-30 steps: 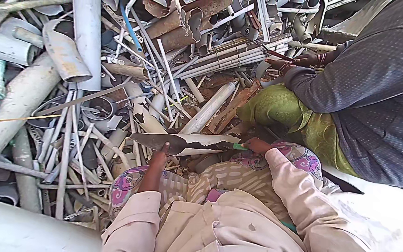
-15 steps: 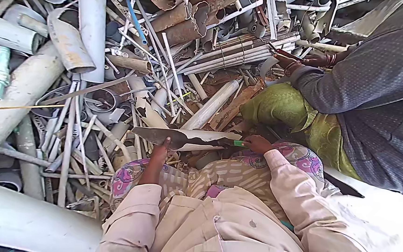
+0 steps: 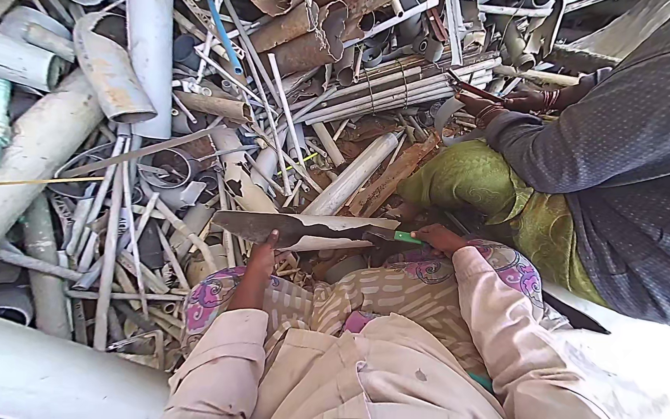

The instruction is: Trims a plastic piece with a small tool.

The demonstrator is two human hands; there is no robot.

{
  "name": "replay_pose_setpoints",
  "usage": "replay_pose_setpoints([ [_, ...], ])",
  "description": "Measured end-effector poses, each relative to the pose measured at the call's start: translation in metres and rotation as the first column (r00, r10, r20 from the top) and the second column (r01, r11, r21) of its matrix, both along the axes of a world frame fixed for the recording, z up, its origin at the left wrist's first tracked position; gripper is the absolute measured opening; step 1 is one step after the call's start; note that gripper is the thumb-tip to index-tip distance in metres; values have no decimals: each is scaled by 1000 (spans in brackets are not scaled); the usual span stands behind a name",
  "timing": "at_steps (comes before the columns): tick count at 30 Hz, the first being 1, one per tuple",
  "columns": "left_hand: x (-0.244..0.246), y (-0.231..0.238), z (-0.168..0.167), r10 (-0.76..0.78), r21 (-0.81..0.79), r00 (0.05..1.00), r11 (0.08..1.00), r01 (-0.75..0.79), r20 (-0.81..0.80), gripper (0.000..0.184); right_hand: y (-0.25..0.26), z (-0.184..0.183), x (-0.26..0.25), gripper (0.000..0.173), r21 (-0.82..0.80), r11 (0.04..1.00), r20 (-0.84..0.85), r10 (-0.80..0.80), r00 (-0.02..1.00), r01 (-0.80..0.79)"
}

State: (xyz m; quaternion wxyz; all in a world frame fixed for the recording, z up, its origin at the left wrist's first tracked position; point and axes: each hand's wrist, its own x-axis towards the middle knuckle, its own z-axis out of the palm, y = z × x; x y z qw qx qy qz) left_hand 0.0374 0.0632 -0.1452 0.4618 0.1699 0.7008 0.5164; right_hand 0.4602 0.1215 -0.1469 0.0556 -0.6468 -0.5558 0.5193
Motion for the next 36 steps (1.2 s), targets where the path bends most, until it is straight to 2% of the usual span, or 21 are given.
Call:
replay_pose_setpoints([
  [2, -1, 2, -3, 35, -9, 999, 999, -35, 39, 52, 0, 3, 5, 30, -35, 994, -77, -108, 991, 106],
  [4, -1, 4, -4, 41, -18, 998, 999, -41, 39, 53, 1, 3, 5, 30, -12, 997, -50, -72, 996, 71],
  [8, -1, 3, -2, 9, -15, 1000, 1000, -9, -8, 53, 4, -2, 5, 36, 47, 985, 103, 161, 982, -166],
  [11, 1, 1, 1, -16, -12, 999, 1000, 16, -47, 53, 6, 1, 4, 39, 108, 948, 212, 271, 939, -298],
  [14, 1, 1, 1, -11, -5, 999, 1000, 11, -44, 54, 4, 21, -1, 43, 176, 864, 412, 372, 832, -473],
  [16, 1, 2, 0, 9, -3, 1000, 1000, -9, -12, 55, -1, 34, -7, 43, 205, 823, 534, 360, 765, -530],
  [19, -1, 7, -3, 64, -10, 997, 998, -63, 40, 52, -8, 56, -18, 39, 164, 847, 640, 298, 708, -505],
  [22, -4, 11, -8, 107, -21, 991, 994, -105, 75, 51, -12, 56, -23, 36, 101, 892, 672, 264, 692, -440],
  [27, -6, 12, -10, 93, -2, 994, 996, -93, 51, 50, -7, 35, -37, 45, 28, 953, 523, 244, 817, -303],
  [31, -6, 8, -9, 32, 7, 999, 999, -32, 28, 50, -4, 22, -56, 43, 4, 959, 548, 235, 803, -284],
  [36, -5, -1, -9, 0, 14, 1000, 1000, -1, 29, 52, -1, 9, -57, 46, 44, 945, 448, 271, 852, -324],
])
